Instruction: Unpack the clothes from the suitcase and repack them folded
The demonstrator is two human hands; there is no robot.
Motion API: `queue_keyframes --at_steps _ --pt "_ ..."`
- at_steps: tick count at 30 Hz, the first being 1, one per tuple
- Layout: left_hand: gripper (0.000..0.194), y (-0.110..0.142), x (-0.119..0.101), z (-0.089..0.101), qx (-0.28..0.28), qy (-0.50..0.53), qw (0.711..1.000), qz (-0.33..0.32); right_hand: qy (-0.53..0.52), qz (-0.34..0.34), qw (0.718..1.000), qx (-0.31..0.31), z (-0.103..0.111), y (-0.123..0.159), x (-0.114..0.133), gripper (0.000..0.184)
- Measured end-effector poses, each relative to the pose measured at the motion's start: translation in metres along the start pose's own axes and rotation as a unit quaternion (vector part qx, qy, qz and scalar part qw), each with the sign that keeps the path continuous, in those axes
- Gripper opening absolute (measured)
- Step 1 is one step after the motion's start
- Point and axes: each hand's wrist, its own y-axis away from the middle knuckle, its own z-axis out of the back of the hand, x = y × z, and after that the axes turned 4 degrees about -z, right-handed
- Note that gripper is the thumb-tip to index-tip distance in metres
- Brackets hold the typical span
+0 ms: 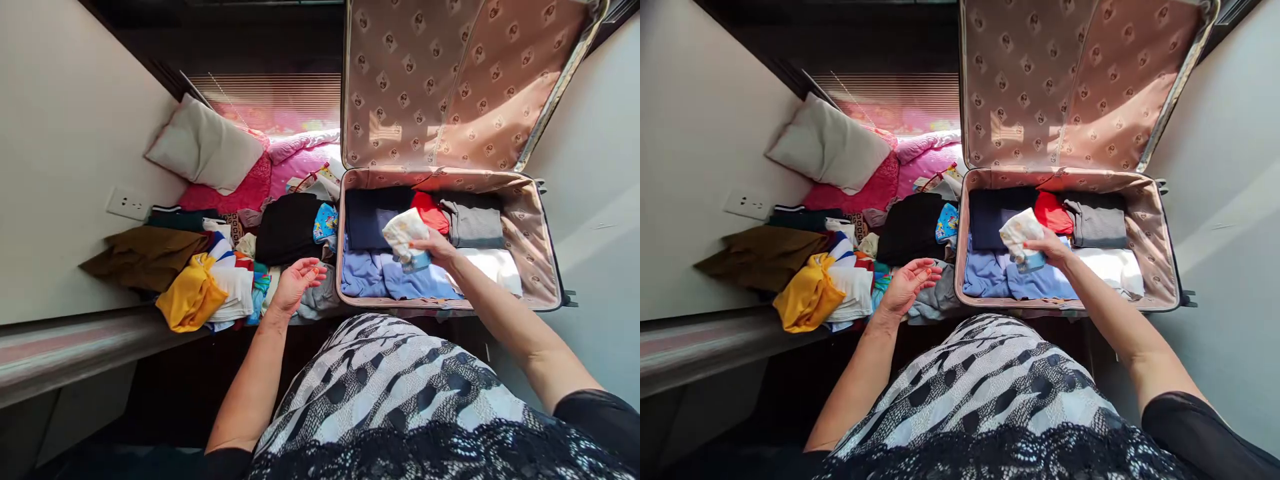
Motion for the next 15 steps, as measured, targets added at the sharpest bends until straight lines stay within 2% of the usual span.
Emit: queue_keyframes --at_steps 3,5,6,7,8,10,12,13,15 --pt "0.057 -0.001 0.013 -0.013 -0.006 0.004 0.999 0.043 0.037 0.039 0.997 -0.060 0.057 -0.031 0.020 0.079" --pt "0.058 -0.001 0.020 -0.020 -0.021 -0.004 0.998 0.062 0.113 0.044 0.986 -0.118 0.087 -0.054 0.027 0.076" --pt "0.059 0.000 0.023 -0.022 -0.029 -0.010 0.997 0.069 0.175 0.038 0.970 -0.164 0.099 -0.065 0.029 0.074" --pt "0.060 0.001 0.025 -0.024 -0.039 -0.017 0.996 0.073 0.252 0.030 0.943 -0.217 0.108 -0.074 0.028 0.073" --pt "0.061 0.002 0.027 -0.026 -0.048 -0.023 0.996 0.074 0.339 0.026 0.902 -0.266 0.115 -0.082 0.024 0.073" --pt "0.063 0.006 0.031 -0.027 -0.066 -0.031 0.995 0.075 0.504 0.037 0.806 -0.309 0.123 -0.094 0.011 0.075" --pt "0.065 0.012 0.036 -0.028 -0.086 -0.030 0.993 0.079 0.618 0.073 0.734 -0.274 0.125 -0.105 -0.007 0.075" --pt "0.066 0.014 0.039 -0.028 -0.096 -0.026 0.992 0.084 0.651 0.089 0.713 -0.246 0.126 -0.111 -0.017 0.075" --pt "0.064 0.019 0.045 -0.030 -0.113 -0.020 0.989 0.094 0.687 0.101 0.690 -0.202 0.129 -0.125 -0.035 0.073"
